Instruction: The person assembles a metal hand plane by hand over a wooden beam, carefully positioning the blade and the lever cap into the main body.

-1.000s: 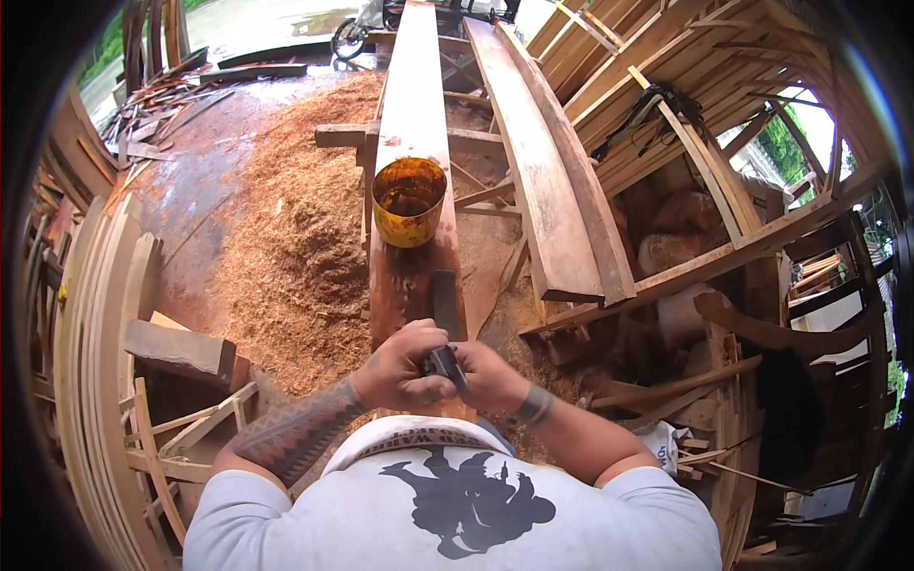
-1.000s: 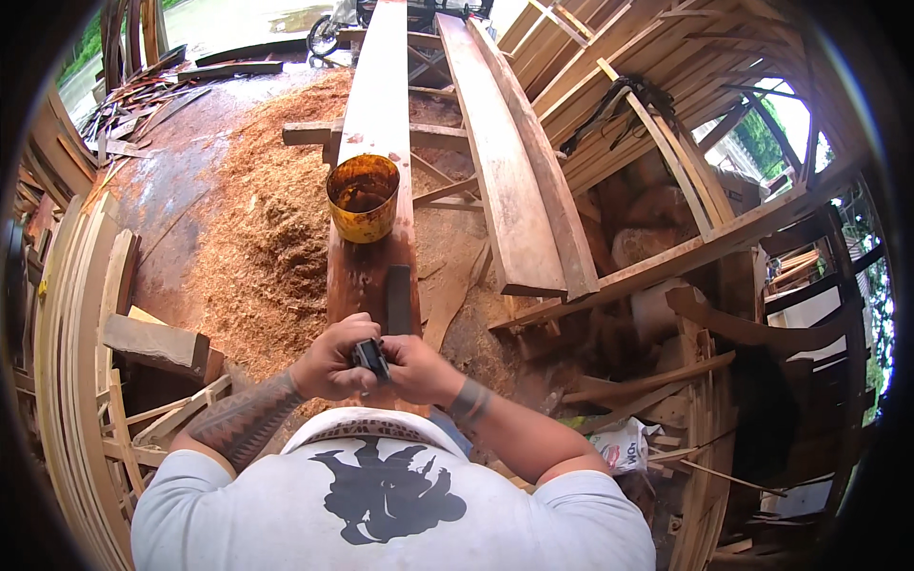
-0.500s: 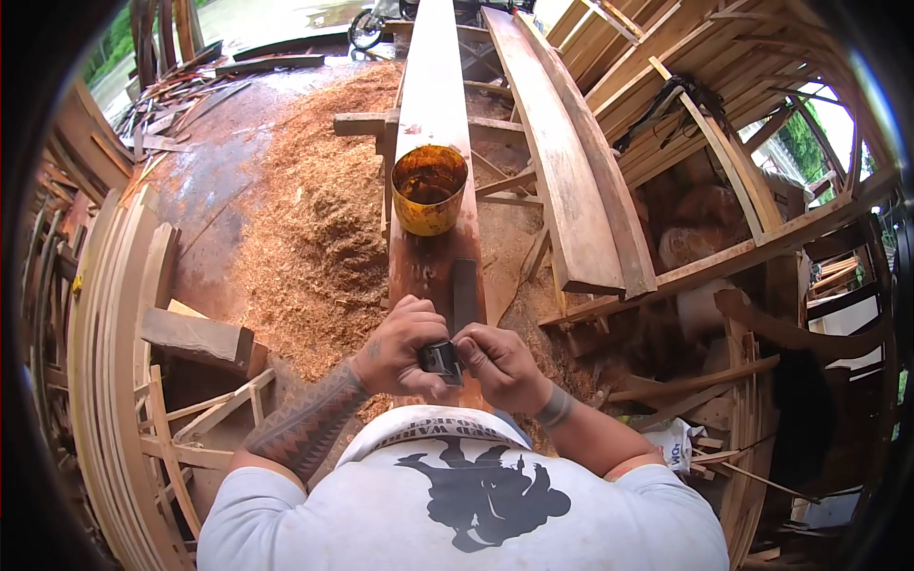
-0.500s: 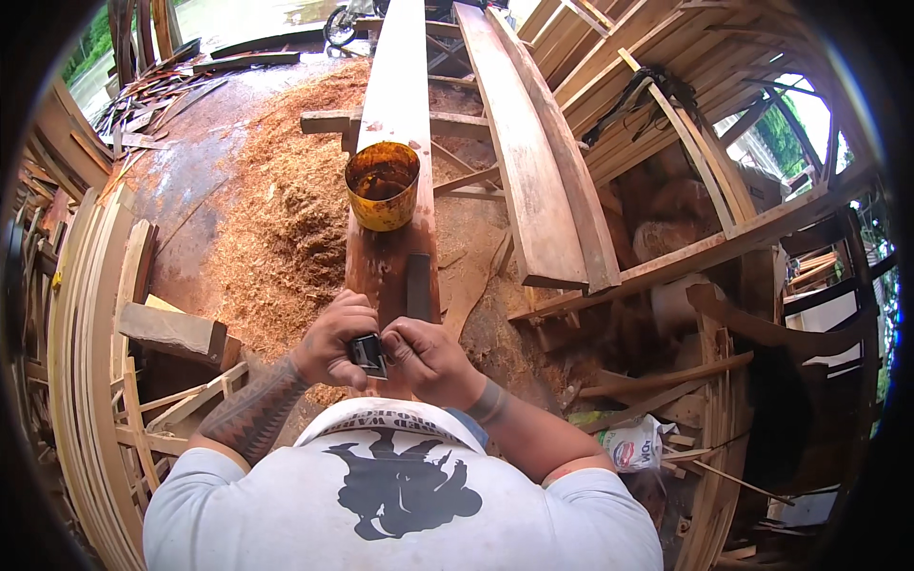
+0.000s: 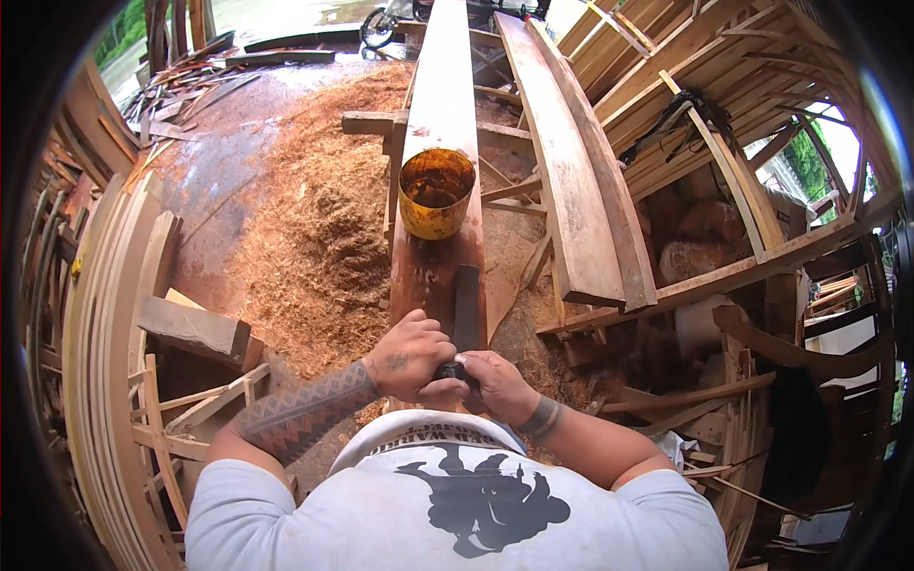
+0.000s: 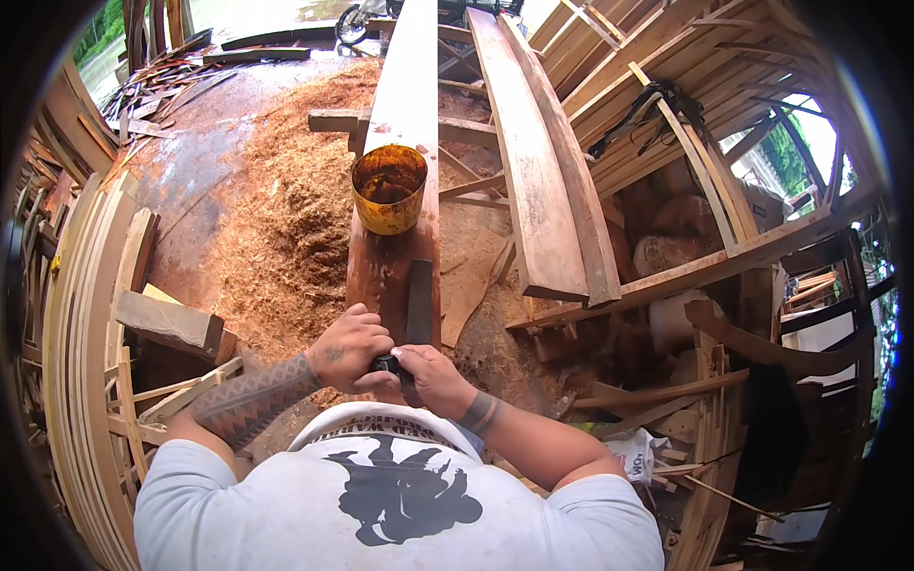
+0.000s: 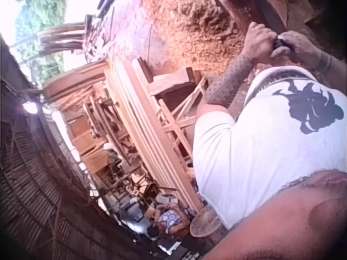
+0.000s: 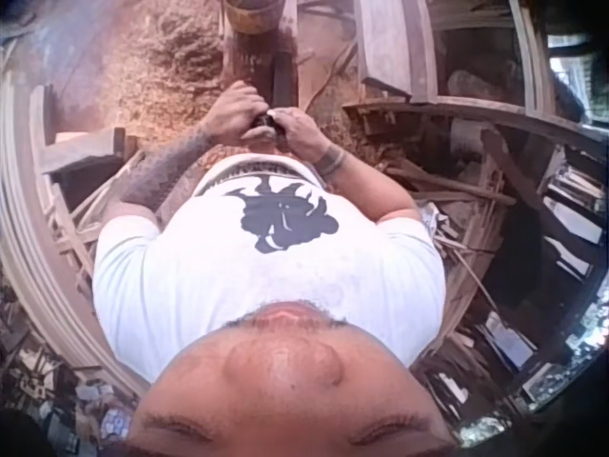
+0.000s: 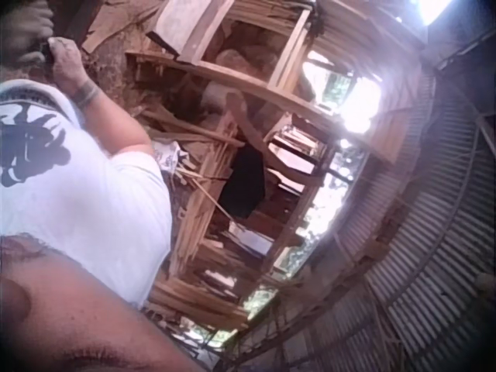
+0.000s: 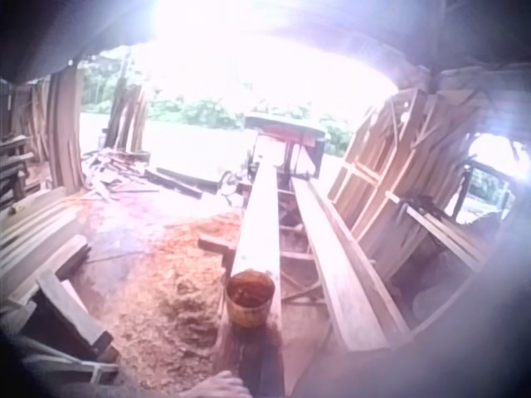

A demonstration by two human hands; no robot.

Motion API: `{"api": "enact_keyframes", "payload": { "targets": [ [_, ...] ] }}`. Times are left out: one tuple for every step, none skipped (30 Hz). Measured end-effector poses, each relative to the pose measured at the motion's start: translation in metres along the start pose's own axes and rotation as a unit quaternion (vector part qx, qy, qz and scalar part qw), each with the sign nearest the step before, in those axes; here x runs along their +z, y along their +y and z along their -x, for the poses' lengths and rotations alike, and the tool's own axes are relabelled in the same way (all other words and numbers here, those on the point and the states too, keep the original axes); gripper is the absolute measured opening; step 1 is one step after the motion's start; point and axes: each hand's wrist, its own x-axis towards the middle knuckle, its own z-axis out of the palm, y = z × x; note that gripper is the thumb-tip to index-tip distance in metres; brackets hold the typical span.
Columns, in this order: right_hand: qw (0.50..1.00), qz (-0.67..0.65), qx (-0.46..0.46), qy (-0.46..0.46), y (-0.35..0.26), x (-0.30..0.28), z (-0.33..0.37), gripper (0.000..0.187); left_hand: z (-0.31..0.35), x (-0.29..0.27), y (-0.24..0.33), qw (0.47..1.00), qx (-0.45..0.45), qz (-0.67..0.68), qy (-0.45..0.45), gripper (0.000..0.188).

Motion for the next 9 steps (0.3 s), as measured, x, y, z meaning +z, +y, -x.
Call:
{"api": "enact_keyframes", "payload": {
  "targets": [
    [1.000,0.017,0.020,0.016,0.001,-0.001,0.002,0.029,0.000,0.000,-0.001,1.000,0.005,0.000,0.013,0.055],
    [0.999,0.021,0.030,0.014,0.002,-0.003,0.002,0.029,0.000,0.000,-0.001,1.000,0.006,0.000,-0.023,0.054],
    [0.998,0.036,0.041,0.033,0.002,-0.006,0.002,0.029,0.000,0.001,-0.002,0.998,0.008,0.003,-0.060,0.053],
    [0.998,0.036,0.058,0.011,0.003,-0.010,0.000,0.028,0.000,0.002,-0.003,0.998,0.005,0.002,-0.059,0.053],
    [0.995,0.046,0.093,0.014,0.004,-0.014,-0.001,0.028,0.001,0.004,-0.005,0.998,0.009,0.000,-0.060,0.054],
    [0.996,0.036,0.075,-0.010,0.004,-0.018,-0.003,0.028,0.001,0.006,-0.007,0.998,0.013,0.000,-0.064,0.054],
    [0.994,0.016,0.107,-0.010,0.003,-0.022,-0.007,0.027,0.001,0.007,-0.009,0.998,0.013,-0.004,-0.062,0.054],
    [0.989,-0.008,0.149,0.002,-0.001,-0.027,-0.011,0.026,-0.001,0.009,-0.011,0.997,-0.013,0.025,-0.073,0.054],
    [0.987,0.025,0.159,0.003,-0.008,-0.035,-0.015,0.031,-0.006,0.010,-0.014,0.992,-0.046,0.057,-0.098,0.055]
  ]
}}
